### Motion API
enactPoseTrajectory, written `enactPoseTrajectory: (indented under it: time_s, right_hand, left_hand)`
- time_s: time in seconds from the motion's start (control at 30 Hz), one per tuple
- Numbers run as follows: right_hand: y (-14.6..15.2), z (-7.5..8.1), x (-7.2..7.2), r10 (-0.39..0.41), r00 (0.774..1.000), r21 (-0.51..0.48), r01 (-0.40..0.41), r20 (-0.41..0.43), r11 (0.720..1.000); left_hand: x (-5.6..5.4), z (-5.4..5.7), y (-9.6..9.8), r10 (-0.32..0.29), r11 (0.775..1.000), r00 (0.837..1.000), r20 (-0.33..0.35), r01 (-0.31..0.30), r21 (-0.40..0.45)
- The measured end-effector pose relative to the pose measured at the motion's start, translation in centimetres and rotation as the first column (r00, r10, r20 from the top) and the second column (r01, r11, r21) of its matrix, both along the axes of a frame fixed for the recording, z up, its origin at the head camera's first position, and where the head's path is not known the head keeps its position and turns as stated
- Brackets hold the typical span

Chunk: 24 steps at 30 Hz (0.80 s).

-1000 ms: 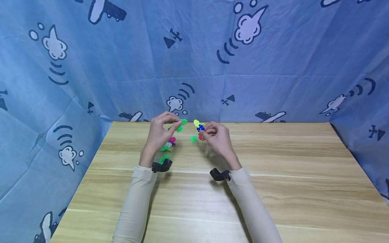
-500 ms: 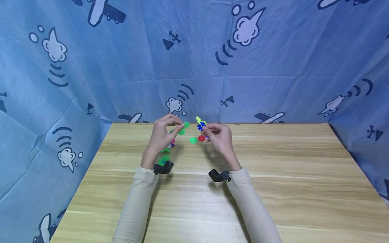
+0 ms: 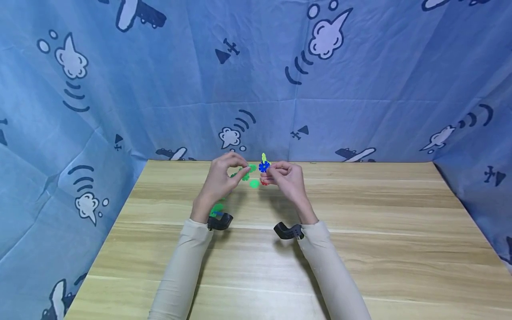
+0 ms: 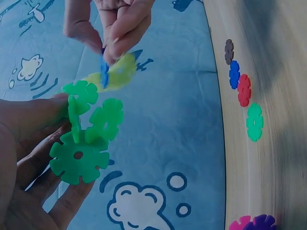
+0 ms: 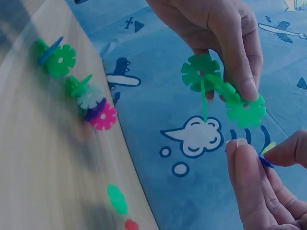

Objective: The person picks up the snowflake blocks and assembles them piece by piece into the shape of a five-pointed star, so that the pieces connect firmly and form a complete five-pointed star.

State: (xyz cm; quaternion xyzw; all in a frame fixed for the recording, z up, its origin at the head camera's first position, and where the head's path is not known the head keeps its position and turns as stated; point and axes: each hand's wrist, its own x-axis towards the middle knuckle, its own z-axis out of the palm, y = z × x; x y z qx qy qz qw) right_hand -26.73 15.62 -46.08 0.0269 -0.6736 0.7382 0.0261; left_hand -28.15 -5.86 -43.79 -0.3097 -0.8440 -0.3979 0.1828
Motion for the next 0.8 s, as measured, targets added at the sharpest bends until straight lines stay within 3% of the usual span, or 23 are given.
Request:
enactPoseTrajectory:
  time_s: [0.23,0.47,0.8]
  right_hand:
    - [-0.01,0.05,0.14,0.037,0.999,-0.067,-0.036,0.021,0.997]
    - [-0.20,0.15,0.25,0.050,0.998,-0.100,-0.053,-0.028,0.994]
    - [-0.58,-0.07,0.49,0.053,0.998,-0.074,-0.056,-0.045,0.996]
  left_hand:
    - [0.20,0.04,0.32,0.006,1.000,1.000,-0.010,-0.006,-0.014]
    - [0.26,0.09,0.39,0.032,0.998,0.999,-0.008,-0.032,-0.050]
    - [0.21,0.00,0.46,0.038,0.997,0.999,-0.025,-0.039,-0.062]
